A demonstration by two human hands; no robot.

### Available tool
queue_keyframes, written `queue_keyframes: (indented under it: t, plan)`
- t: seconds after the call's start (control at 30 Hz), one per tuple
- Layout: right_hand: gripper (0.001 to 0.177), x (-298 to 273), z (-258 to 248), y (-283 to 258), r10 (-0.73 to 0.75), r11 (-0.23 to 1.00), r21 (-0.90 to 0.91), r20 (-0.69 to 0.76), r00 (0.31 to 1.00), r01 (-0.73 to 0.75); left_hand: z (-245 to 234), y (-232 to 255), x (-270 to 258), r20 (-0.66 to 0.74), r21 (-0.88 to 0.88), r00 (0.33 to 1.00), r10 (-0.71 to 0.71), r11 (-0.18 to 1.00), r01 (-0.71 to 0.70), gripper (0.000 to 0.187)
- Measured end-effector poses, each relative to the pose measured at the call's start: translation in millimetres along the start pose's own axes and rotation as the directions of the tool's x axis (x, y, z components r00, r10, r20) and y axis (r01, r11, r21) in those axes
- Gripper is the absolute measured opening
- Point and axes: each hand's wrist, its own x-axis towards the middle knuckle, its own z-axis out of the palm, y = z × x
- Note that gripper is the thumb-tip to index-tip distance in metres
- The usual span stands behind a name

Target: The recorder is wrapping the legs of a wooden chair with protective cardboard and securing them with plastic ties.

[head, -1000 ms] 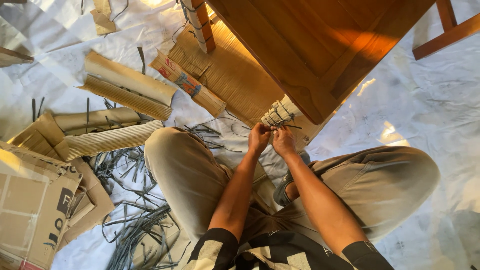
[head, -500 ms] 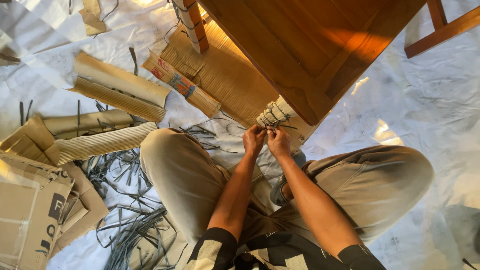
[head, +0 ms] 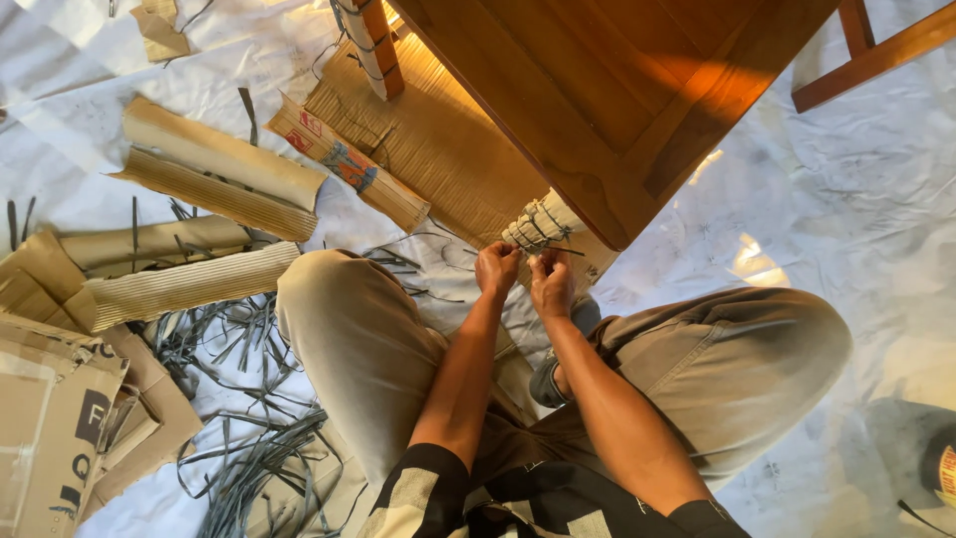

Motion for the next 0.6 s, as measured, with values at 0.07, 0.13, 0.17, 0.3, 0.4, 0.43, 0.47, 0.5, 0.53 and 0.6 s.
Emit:
queue_keyframes:
  t: [0.07,0.13,0.17,0.3,0.4,0.43,0.47,0.5,0.53,0.6]
  plan:
    - [0.019,-4,6,7,-0.002,1.0,0.003,-0.002,1.0,0.002,-1,1,-1,0.005,0.013,1.0,-0.01,1.0,0.01,0.015]
    - [0.02,-8,6,4,-0.005,1.0,0.006,-0.005,1.0,0.005,-2,1,0,0.011,0.027,1.0,-0.018,0.999,0.018,0.016]
    - [0.02,-11,2,-2,-0.021,1.0,-0.001,-0.014,1.0,0.021,-2,1,1,0.016,0.046,0.999,-0.03,0.999,0.029,0.016]
    - [0.021,-17,-5,-9,0.005,1.0,-0.028,0.022,1.0,-0.004,-13,9,-8,0.034,0.047,0.999,-0.006,0.999,0.005,0.018]
    - [0.021,-21,-7,-16,0.014,1.0,-0.019,0.056,0.998,-0.013,-15,10,-13,0.032,0.012,0.999,0.021,1.0,-0.022,0.021]
    - [0.021,-19,-3,-5,0.013,1.0,-0.018,0.055,0.998,-0.012,-12,8,-12,0.032,0.013,0.999,0.023,1.0,-0.023,0.021]
    - [0.019,-18,3,6,0.013,0.997,-0.073,0.083,0.996,-0.007,-11,5,-11,0.037,0.002,0.999,0.038,0.999,-0.038,0.022]
    - [0.018,-17,8,16,0.014,0.992,-0.127,0.112,0.994,0.001,-10,2,-10,0.041,-0.009,0.998,0.053,0.999,-0.052,0.023]
    - [0.018,-19,9,18,0.009,0.992,-0.123,0.114,0.993,0.005,-10,2,-12,0.035,-0.009,0.998,0.055,0.998,-0.055,0.023]
    - [0.02,-22,10,24,0.027,0.987,-0.16,0.198,0.98,0.005,-9,0,-18,0.033,-0.171,0.994,0.102,0.981,-0.095,0.032]
